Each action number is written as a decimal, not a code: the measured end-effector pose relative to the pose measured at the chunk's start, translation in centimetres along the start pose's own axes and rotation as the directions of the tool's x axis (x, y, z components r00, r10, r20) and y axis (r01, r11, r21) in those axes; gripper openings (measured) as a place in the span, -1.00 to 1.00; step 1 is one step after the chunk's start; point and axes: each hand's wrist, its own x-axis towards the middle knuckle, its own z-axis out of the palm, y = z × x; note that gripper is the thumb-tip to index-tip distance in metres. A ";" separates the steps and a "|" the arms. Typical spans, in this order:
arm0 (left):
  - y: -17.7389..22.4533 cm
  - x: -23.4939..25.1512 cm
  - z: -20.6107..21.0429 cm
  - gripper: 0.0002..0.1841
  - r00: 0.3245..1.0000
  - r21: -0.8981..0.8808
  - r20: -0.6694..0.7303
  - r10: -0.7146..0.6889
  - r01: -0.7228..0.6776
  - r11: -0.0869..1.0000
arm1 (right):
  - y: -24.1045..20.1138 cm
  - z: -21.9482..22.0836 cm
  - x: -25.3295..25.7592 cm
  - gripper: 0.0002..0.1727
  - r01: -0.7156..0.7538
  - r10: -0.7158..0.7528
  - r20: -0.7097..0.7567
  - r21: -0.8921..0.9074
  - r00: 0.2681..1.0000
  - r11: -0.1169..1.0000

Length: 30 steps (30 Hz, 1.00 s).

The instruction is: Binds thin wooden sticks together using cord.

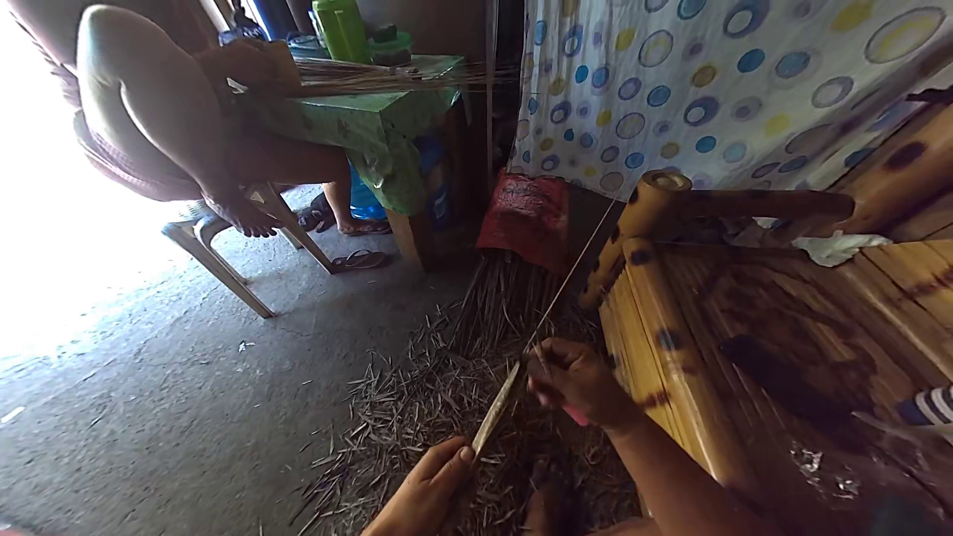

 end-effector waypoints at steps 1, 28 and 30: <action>0.1 0.2 0.0 -0.62 1.000 -0.005 -0.005 -0.002 0.002 1.000 | 0.0 0.9 -0.5 -0.86 -0.050 0.050 0.060 0.000 0.997 0.999; 0.2 0.6 -0.7 -0.62 0.999 0.019 -0.053 0.012 -0.011 1.000 | 0.7 3.7 -1.4 -0.85 -0.264 0.264 0.229 -0.030 0.937 0.964; 0.4 0.5 -0.7 -0.64 0.998 0.034 -0.058 0.005 -0.003 0.999 | 0.7 2.9 -0.9 -0.85 -0.168 0.172 0.114 -0.042 0.978 0.985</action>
